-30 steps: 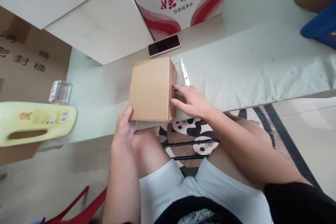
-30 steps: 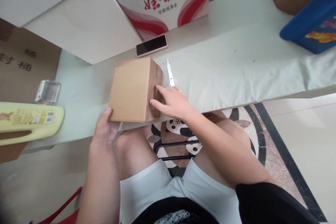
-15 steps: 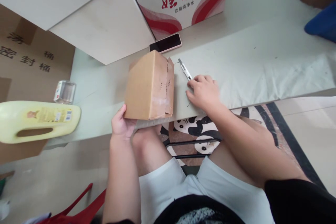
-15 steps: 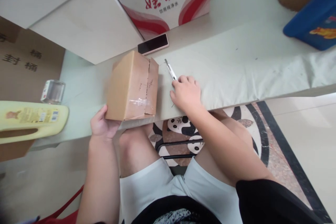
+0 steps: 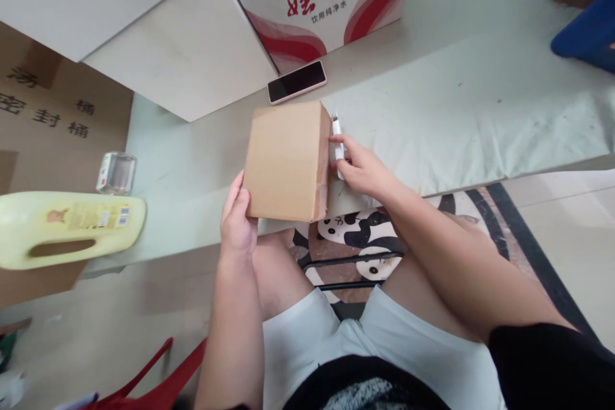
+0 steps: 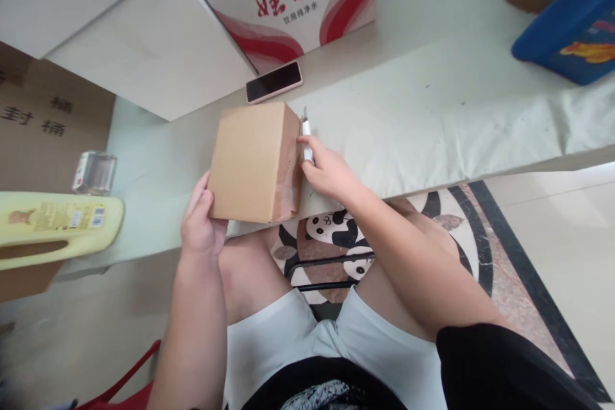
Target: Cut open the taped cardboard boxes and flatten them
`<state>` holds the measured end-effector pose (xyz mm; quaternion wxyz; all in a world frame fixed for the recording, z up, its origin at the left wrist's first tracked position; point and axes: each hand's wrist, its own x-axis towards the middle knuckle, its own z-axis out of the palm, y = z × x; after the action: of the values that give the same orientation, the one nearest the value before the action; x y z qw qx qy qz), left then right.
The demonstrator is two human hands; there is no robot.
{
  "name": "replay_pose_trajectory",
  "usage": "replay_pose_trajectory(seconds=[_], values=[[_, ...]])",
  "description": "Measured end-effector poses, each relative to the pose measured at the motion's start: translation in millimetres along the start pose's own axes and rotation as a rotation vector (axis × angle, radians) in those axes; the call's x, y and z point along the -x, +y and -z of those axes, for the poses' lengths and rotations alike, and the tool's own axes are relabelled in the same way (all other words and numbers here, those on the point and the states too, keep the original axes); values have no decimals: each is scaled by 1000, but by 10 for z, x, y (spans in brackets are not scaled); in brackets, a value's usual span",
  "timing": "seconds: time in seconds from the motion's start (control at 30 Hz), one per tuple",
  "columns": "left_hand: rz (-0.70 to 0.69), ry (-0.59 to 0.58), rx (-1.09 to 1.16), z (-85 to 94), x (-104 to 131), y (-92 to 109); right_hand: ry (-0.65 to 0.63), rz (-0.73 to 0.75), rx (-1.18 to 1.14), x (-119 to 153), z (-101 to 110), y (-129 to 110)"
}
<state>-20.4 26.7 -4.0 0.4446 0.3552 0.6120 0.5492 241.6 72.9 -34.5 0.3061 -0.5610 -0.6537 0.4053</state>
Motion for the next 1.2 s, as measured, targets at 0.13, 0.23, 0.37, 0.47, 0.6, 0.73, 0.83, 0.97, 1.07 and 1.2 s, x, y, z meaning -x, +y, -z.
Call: replay_pose_trajectory(seconds=[0.13,0.23,0.37,0.47,0.6,0.73,0.83,0.97,1.07,1.2], values=[[14,-17,-38,-4,-54,70,-33,-45,-114,22,-51,-40],[62,-57,-1,35,-105,100,-38,78,-267,61,-60,-96],[98,-37,69,64,-133,91,-48,173,-463,120,-34,-161],[90,19,74,45,-133,62,-16,206,-576,139,0,-173],[83,29,58,-23,-121,52,51,253,-521,150,31,-173],[44,15,-9,-114,-76,86,186,147,-432,199,57,-209],[29,-54,-40,-188,-41,102,272,103,-502,228,85,-220],[67,-72,54,-259,-33,72,403,118,-645,178,108,-173],[156,-38,155,-253,-46,33,478,155,-790,117,116,-141],[209,-51,240,-175,-80,8,475,141,-810,112,134,-157]])
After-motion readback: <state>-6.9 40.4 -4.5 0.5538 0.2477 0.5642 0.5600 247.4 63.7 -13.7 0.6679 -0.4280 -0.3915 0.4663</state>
